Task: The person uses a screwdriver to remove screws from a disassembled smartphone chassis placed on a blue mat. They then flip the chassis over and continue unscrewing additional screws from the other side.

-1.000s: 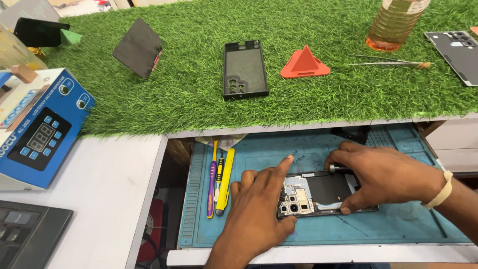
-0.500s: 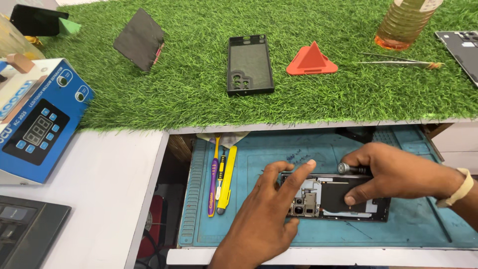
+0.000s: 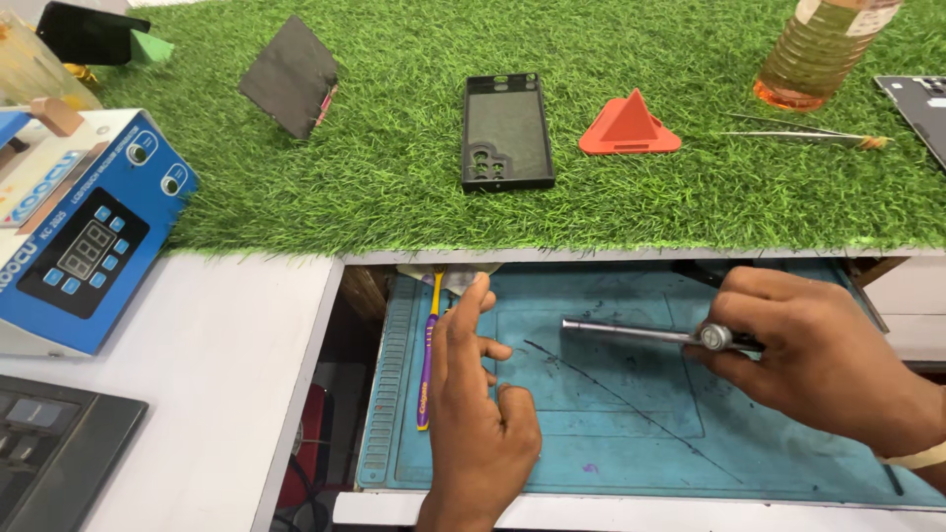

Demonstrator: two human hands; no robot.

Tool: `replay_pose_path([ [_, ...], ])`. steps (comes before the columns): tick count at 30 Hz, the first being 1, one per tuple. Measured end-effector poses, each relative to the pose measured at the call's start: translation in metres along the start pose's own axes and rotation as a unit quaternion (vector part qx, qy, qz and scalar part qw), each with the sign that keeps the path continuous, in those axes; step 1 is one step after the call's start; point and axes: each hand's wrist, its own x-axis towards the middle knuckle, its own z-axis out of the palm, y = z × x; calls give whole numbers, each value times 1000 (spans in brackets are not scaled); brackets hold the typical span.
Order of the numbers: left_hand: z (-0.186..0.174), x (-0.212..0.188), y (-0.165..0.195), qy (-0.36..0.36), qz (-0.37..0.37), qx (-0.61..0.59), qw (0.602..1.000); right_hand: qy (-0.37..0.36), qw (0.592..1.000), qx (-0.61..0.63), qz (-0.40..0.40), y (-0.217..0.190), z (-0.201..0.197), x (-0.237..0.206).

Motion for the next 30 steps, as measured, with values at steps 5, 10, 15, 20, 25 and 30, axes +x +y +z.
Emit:
replay_pose_path([
  [5,-2,0,2,7,2,-2,1000,-42,998,-51,0,-3,4,5],
  [10,-3,0,2,20,-4,0,1000,12,994,-79,-78,-4,8,9],
  [15,-4,0,0,29,-1,-2,1000,34,991,-87,-98,-6,10,12],
  [20,-6,0,-1,28,-12,-11,999,90,985,-82,-122,-12,11,16],
  [25,-7,-1,-1,36,-15,-11,999,68,993,-82,-48,-17,8,15],
  [30,-8,-1,-1,39,-13,-15,999,24,991,-129,-10,-16,8,13],
])
